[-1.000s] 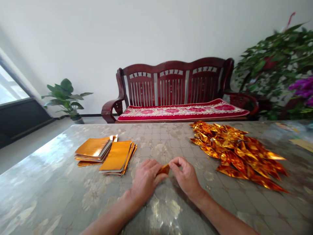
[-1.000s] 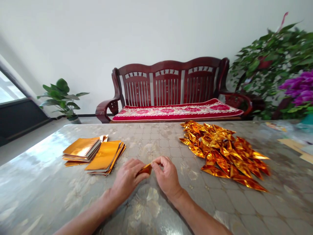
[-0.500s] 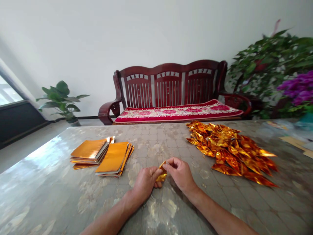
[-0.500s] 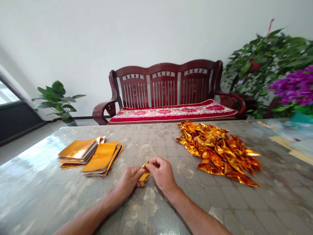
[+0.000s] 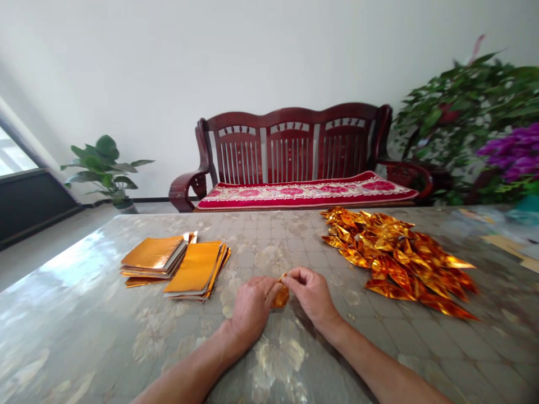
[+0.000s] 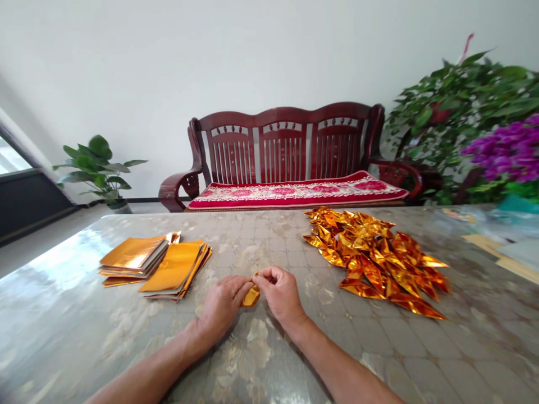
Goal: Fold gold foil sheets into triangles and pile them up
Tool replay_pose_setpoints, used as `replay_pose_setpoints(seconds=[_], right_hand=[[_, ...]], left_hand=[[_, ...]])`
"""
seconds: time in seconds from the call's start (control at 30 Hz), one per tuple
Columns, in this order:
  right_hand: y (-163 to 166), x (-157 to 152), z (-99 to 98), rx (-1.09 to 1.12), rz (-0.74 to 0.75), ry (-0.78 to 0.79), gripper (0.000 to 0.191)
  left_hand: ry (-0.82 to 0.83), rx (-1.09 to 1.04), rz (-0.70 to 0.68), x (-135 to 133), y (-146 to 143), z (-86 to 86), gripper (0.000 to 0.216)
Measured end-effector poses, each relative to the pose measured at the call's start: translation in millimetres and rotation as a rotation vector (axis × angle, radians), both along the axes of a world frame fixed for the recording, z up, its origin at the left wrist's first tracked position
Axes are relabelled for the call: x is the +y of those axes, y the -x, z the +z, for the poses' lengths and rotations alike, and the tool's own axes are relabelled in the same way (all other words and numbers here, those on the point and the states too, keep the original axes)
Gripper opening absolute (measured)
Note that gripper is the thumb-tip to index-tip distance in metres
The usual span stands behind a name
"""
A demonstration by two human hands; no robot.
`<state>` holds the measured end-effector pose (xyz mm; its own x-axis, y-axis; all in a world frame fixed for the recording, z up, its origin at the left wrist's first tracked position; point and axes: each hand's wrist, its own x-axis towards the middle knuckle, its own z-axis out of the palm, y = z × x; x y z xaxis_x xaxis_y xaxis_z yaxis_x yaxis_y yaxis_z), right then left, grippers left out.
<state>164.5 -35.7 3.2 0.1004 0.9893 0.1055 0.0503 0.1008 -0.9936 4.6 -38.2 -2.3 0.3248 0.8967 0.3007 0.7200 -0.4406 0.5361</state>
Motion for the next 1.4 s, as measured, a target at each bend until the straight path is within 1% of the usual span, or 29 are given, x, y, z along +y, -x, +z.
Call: replay_pose_setpoints(seconds=[0.1,0.2,0.33,0.47,0.6,0.73,0.8,0.83,0.87,0.93,1.0,1.07,1.2,1.27,1.4], right_hand=[[1.4,0.7,-1.6,0.0,0.013,-0.01,0.024],[2.3,0.2,-2.5,-0.011,0.021,-0.021,0.027],[1.8,-1.8,-1.9,-0.003,-0.024,-0.054,0.03],[-0.2,-4.6,0.0,0.048,-0.08,-0.102,0.031],[-2.1,-7.0,0.8,0.04,-0.083,-0.117,0.031],[-2.1,-6.5,-1.0,0.032,-0.073,-0.108,0.034],[-1.2,-5.7,-2.0,0.006,-0.083,-0.118,0.034],[-0.6,-5.4,-2.3,-0.01,-0.087,-0.124,0.033],[0.1,-5.2,-2.5,-0.025,-0.086,-0.129,0.032],[1.7,-5.0,-2.7,-0.043,-0.073,-0.13,0.03],[2.8,-4.8,-2.5,-0.055,-0.059,-0.123,0.028],[3.4,-4.5,-2.1,-0.06,-0.062,-0.117,0.026],[4.1,-4.3,-2.1,-0.03,-0.085,-0.119,0.023],[4.8,-4.5,-3.2,-0.027,-0.102,-0.13,0.022],[5.4,-5.9,-7.2,-0.081,-0.128,-0.165,0.018]], left_hand=[[0.079,-0.024,0.034,0.4,-0.4,1.3,0.042],[0.139,-0.016,0.043,-0.5,-1.2,4.4,0.042],[0.172,0.047,0.056,-6.4,-3.7,9.0,0.026],[0.159,0.1,0.063,-11.6,-6.0,8.8,0.019],[0.218,0.047,0.041,-11.6,-5.8,8.5,0.037],[0.289,0.045,-0.012,-11.0,-3.1,12.4,0.047],[0.264,0.077,-0.003,-10.1,-2.1,13.7,0.047],[0.229,0.074,0.009,-9.2,-2.0,13.7,0.044],[0.189,0.047,0.017,-8.1,-2.4,13.2,0.038],[0.122,-0.079,0.018,-5.7,-4.7,10.7,0.025],[0.113,-0.236,0.007,-3.5,-8.2,7.1,0.02],[0.14,-0.351,0.009,-2.1,-11.5,3.7,0.022],[0.219,-0.504,0.04,-1.2,-14.3,1.1,0.031],[0.249,-0.543,0.053,-1.0,-14.0,1.7,0.032],[0.287,-0.554,0.087,-0.1,-13.8,3.4,0.031]])
